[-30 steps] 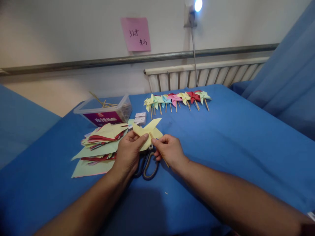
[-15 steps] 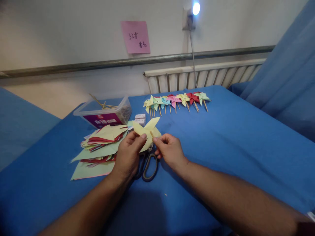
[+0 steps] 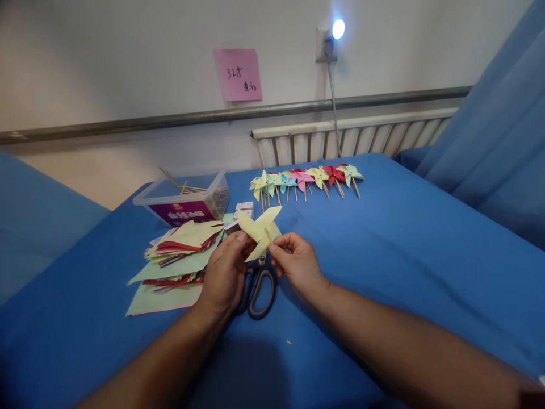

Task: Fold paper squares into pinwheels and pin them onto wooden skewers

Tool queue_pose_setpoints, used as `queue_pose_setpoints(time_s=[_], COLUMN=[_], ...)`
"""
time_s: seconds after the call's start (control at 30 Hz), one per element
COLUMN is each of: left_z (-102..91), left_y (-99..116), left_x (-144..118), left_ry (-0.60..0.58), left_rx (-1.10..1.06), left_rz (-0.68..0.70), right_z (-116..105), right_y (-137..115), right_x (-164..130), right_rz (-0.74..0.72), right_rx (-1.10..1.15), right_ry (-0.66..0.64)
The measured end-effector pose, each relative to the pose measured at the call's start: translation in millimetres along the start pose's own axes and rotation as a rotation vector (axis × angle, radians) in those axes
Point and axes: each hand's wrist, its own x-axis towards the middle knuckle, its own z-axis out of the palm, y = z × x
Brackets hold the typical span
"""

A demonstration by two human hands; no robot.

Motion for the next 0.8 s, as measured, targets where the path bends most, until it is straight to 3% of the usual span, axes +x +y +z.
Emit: queue_pose_setpoints(time_s=[0.17, 0.33, 0.47, 0.7, 0.8], left_z=[-2.4, -5.7, -7.0, -2.4, 1.3], left_y=[3, 3, 1, 0, -1], left_x=[1, 9, 14, 8, 4], left_ry=[-0.003, 0.15, 0.222, 0.028, 0.016], left_rx=[-0.008, 0.064, 0.096, -0.108, -0.126], left_rz=[-0.027, -0.02, 0.021, -0.124, -0.139], right_z=[-1, 0, 0, -2, 0], right_y=[0, -2, -4, -1, -1], right_x=[0, 1, 1, 0, -1], right_rz=[0.014, 0.085, 0.17, 0.25, 0.266], right_rx=[0.006, 0.099, 0.221, 0.266, 0.269], right_ry=[0.003, 0.011, -0.053, -0.14, -0.143])
